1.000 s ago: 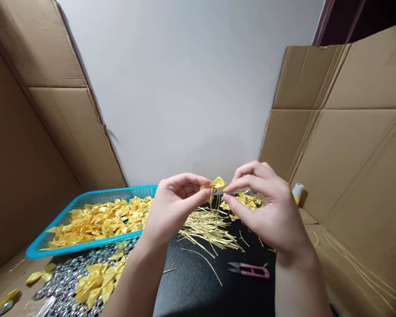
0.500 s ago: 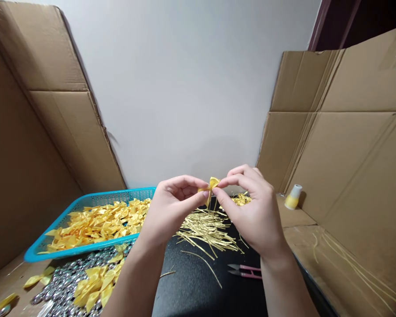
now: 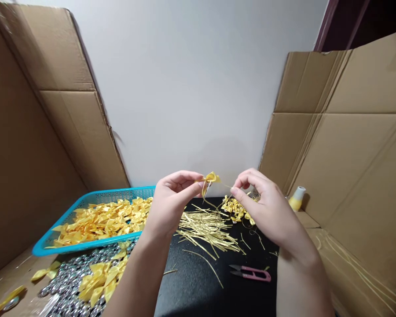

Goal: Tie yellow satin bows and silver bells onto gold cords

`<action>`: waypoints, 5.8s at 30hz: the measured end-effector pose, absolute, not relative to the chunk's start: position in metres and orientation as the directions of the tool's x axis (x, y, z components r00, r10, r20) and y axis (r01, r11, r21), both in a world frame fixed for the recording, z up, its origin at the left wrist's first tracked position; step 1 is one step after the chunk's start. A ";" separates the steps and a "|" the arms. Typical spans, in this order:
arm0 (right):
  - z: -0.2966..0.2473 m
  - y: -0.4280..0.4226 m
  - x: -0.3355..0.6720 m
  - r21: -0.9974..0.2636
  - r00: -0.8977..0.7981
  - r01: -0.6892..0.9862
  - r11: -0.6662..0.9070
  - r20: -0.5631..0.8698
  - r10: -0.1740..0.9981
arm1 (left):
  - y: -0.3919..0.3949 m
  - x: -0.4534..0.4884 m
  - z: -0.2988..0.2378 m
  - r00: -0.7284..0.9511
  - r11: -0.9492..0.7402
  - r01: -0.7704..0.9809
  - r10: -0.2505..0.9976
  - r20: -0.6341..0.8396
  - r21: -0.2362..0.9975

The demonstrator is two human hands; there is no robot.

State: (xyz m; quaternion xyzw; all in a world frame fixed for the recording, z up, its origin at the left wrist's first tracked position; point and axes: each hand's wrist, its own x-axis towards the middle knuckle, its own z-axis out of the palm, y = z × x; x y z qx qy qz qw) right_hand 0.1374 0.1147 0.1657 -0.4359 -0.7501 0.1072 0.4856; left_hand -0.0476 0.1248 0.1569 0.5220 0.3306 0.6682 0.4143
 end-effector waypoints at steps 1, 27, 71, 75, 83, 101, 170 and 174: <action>0.166 0.114 0.139 -0.590 -0.162 0.556 0.586 0.614 0.773 | 0.125 -0.047 0.157 -0.105 -0.435 -0.214 0.901 0.422 0.875; 0.152 0.129 0.116 -0.214 -0.054 0.190 0.958 0.972 0.227 | 0.115 -0.042 0.155 -0.010 -0.531 -0.201 0.842 0.540 0.823; 0.153 0.124 0.118 -0.379 -0.153 0.195 0.905 0.899 0.410 | 0.107 -0.030 0.157 -0.111 -0.597 -0.021 0.799 0.591 0.802; 0.153 0.129 0.117 -0.401 -0.170 0.174 0.899 0.887 0.428 | 0.111 -0.032 0.158 -0.094 -0.568 -0.033 0.821 0.564 0.822; 0.153 0.134 0.116 -0.484 -0.140 0.068 0.872 0.861 0.489 | 0.114 -0.034 0.158 0.007 -0.512 -0.115 0.856 0.516 0.851; 0.156 0.125 0.119 -0.484 -0.183 0.172 0.858 0.840 0.510 | 0.118 -0.038 0.156 -0.069 -0.570 -0.048 0.821 0.566 0.821; 0.159 0.157 0.164 -0.626 -0.077 -0.744 0.234 0.429 0.900 | 0.127 -0.067 0.171 -0.166 -0.269 -0.698 0.962 0.215 0.664; 0.159 0.160 0.173 -0.625 0.090 -0.740 0.246 0.270 0.959 | 0.140 -0.067 0.150 -0.202 -0.269 -0.534 0.961 0.188 0.802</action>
